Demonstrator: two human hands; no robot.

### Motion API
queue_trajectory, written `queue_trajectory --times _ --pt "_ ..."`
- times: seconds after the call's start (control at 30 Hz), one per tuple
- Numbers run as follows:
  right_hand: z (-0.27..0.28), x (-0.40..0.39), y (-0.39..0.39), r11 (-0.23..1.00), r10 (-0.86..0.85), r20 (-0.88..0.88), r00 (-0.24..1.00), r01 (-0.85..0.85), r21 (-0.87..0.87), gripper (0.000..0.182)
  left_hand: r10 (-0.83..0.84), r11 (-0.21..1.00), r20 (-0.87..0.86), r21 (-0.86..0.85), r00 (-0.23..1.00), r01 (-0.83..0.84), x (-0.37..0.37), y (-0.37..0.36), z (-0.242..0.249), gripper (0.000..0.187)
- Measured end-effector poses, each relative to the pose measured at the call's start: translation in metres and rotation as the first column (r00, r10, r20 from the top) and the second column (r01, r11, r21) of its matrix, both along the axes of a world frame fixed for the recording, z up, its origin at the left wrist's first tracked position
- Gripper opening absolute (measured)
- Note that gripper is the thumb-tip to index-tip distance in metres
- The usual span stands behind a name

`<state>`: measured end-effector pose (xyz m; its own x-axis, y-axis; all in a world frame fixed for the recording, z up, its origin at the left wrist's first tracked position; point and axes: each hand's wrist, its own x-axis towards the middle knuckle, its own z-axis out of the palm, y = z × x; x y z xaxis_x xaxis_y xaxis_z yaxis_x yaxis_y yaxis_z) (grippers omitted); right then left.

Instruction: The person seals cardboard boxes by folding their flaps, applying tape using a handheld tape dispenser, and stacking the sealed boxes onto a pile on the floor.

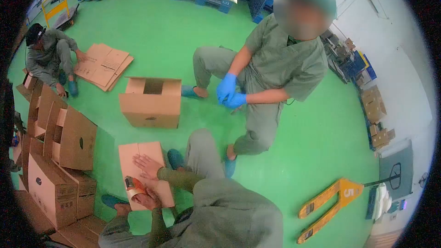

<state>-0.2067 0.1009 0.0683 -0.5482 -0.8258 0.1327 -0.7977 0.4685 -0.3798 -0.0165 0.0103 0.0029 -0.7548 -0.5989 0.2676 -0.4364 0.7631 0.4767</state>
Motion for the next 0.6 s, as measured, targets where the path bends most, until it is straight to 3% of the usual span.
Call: queue_trajectory --times 0.6 --pt "-0.0055 -0.0005 -0.0051 0.999 0.008 0.011 1.000 -0.008 -0.035 0.082 0.004 0.999 -0.014 0.033 1.000 -0.004 -0.0013 -0.0068 -0.0039 0.079"
